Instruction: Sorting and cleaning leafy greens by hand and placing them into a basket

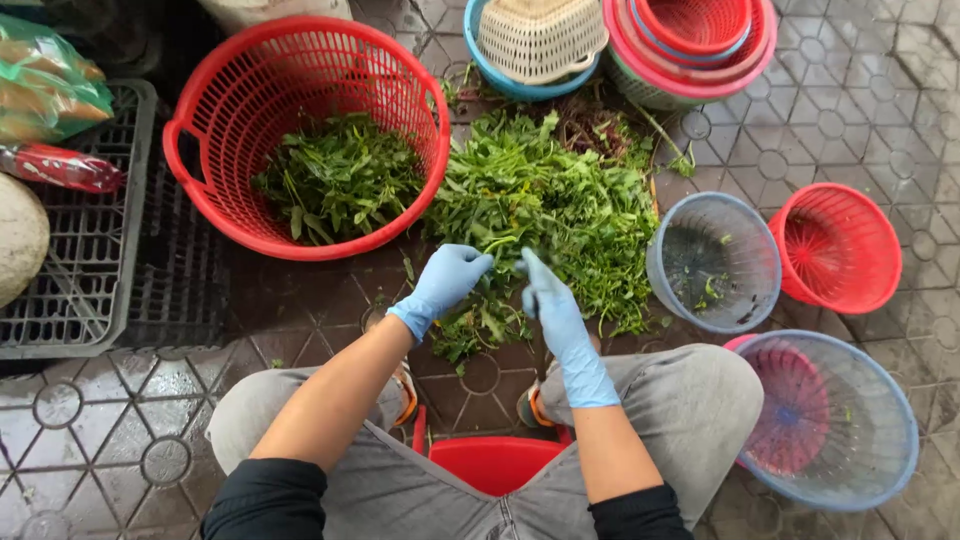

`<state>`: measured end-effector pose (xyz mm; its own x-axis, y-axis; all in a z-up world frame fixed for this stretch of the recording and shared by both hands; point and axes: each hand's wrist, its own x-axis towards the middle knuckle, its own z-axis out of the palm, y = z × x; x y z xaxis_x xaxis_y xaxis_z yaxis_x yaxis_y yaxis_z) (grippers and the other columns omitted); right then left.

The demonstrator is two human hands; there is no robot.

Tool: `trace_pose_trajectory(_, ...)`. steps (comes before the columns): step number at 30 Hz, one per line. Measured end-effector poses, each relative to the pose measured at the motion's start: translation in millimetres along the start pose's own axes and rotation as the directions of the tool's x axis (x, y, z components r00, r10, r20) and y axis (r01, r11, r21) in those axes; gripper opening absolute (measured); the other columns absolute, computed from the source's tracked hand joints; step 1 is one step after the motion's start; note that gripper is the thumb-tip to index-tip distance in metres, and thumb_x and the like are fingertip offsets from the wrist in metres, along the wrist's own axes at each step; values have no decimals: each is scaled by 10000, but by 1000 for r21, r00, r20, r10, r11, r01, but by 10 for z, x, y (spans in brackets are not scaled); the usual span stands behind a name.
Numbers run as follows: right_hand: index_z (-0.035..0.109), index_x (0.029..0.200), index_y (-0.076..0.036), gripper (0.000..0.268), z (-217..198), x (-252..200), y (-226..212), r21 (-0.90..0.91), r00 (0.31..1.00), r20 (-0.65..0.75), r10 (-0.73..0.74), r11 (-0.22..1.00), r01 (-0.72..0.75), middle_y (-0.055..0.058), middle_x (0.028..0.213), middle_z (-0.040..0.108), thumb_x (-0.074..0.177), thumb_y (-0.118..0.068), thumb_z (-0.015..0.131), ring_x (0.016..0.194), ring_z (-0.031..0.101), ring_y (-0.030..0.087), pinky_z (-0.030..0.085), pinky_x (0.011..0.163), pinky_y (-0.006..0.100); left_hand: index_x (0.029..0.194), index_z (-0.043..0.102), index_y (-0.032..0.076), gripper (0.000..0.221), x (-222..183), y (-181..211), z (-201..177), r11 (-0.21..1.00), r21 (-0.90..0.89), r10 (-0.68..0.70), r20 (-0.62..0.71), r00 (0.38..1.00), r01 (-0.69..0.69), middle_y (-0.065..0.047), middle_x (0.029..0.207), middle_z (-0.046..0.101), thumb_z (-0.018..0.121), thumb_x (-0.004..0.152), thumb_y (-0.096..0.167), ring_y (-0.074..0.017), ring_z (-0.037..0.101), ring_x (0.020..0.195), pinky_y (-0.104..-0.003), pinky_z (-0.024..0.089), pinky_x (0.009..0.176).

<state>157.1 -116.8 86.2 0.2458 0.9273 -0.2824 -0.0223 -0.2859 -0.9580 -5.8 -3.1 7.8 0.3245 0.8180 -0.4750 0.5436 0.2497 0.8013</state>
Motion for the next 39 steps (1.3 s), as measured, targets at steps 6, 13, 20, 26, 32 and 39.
trace_pose_trajectory(6,632,1392,-137,408,77,272,550,222,986,-156,-51,971,86,69,1197,739,1006,-255,687,526,583,70,413,426,187,900,820,140,269,-515,588,-107,976,212,29,83,996,-46,-66,849,792,658,920,354,-307,759,952,-408,571,831)
trace_pose_trajectory(13,730,1214,-306,305,-320,558,728,531,859,-396,325,844,-74,-111,766,707,919,-337,799,497,563,30,473,457,162,759,776,161,302,-676,779,-344,813,537,237,48,970,-225,-86,706,733,633,918,374,-317,723,745,-439,563,694)
trace_pose_trajectory(20,762,1029,-166,221,28,683,2099,-138,923,-299,243,946,-293,13,912,700,869,-304,700,762,557,158,401,692,301,1386,525,19,738,-680,925,-1700,590,804,574,-483,661,75,-102,1028,716,673,969,610,-359,663,833,-474,460,754)
trace_pose_trajectory(26,581,1406,-169,427,1045,597,2049,-899,873,226,433,437,16,48,1562,333,988,-235,529,1154,634,335,520,867,467,1143,700,42,346,-923,946,-1972,728,647,627,-494,603,-227,-99,913,734,663,1038,369,-368,681,772,-484,481,659)
trace_pose_trajectory(32,496,1450,-97,516,1189,949,2421,-969,756,241,609,197,150,59,1593,303,934,-103,496,1217,607,370,528,953,495,1180,747,4,271,-1100,989,-2389,819,482,570,-616,544,-313,-117,1061,791,674,1074,242,-239,751,946,-354,560,825)
trace_pose_trajectory(39,732,1140,-145,432,674,773,1691,-836,887,316,336,541,93,147,1148,751,988,-470,491,1031,678,423,522,866,511,1085,765,55,288,-881,889,-2089,726,641,597,-410,689,-249,-137,895,769,718,969,314,-344,707,748,-456,507,640)
